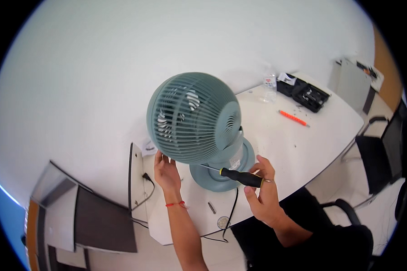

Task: The person assembles a small teal desk fan on a white office desk. They use a screwdriver to attach the front grille to the fan body, then secure the rear grille, and finally tighten screws on the base.

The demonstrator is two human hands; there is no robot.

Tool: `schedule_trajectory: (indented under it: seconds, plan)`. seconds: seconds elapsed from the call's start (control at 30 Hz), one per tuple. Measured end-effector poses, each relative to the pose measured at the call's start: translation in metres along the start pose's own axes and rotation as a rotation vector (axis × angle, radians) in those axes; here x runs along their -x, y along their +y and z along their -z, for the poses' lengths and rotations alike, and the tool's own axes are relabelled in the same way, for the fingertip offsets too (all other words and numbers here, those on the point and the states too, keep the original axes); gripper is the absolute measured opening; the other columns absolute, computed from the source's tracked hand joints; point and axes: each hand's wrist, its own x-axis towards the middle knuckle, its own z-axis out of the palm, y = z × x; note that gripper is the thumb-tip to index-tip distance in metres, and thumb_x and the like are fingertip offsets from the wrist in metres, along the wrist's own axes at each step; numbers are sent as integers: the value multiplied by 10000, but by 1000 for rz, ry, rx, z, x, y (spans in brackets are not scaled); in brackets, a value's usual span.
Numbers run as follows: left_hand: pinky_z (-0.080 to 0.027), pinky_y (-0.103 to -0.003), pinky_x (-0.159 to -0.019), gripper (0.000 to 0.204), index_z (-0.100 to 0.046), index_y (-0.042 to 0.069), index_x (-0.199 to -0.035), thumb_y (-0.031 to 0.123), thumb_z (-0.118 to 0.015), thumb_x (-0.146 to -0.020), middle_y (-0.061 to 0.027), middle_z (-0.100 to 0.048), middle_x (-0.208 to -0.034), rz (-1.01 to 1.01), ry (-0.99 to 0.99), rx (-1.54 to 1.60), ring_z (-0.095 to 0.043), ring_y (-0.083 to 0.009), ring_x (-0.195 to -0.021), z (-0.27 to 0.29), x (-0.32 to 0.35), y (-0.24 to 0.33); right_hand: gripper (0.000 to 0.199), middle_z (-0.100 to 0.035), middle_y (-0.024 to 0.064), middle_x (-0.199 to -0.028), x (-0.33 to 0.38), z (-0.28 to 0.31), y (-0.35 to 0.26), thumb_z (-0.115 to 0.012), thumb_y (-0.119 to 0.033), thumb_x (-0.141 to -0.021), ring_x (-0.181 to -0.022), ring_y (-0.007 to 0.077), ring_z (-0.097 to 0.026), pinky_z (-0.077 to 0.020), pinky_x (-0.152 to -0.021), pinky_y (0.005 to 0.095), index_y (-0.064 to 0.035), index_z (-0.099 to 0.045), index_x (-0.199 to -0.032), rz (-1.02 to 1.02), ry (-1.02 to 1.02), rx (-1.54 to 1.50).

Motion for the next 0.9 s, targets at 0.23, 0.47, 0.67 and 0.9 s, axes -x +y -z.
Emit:
schedule_trajectory:
  seconds: [0.23, 0.47, 0.67, 0.9]
  plan:
    - [-407, -431, -1079, 484, -633, 0, -1291, 205, -546, -861, -105, -613, -1354, -27, -30, -24, -532, -234, -1292, 2, -1, 1, 647, -536, 77, -1019, 5, -8, 5, -594, -140, -979, -862, 157, -505, -424, -842, 308, 9, -305, -1538, -77, 55, -196]
    - [-446, -419, -1057, 406, -654, 6, -1236, 73, -499, -867, -94, -630, -1322, 1, 11, -7, -555, -226, -1263, -6, 0, 8, 739, -493, 104, -1101, 0, -11, -3, -559, -230, -1031, -610, 129, -513, -429, -512, 243, -39, -99, -1576, -75, 54, -259]
    - [-469, -363, -1034, 397, -671, 28, -1233, 59, -499, -876, -93, -653, -1308, 17, 24, -15, -573, -198, -1249, -7, 1, 14, 772, -497, 125, -1159, -4, -23, -12, -508, -162, -994, -482, 146, -497, -425, -431, 239, -112, -28, -1596, -165, 49, -234]
    - [-474, -340, -1023, 415, -683, 38, -1259, 117, -536, -880, -108, -674, -1270, -3, 24, -31, -593, -182, -1195, -6, 3, 9, 629, -593, 128, -1022, -1, -33, -5, -436, -295, -1110, -451, 114, -475, -401, -435, 221, -91, -71, -1580, -135, 170, -80]
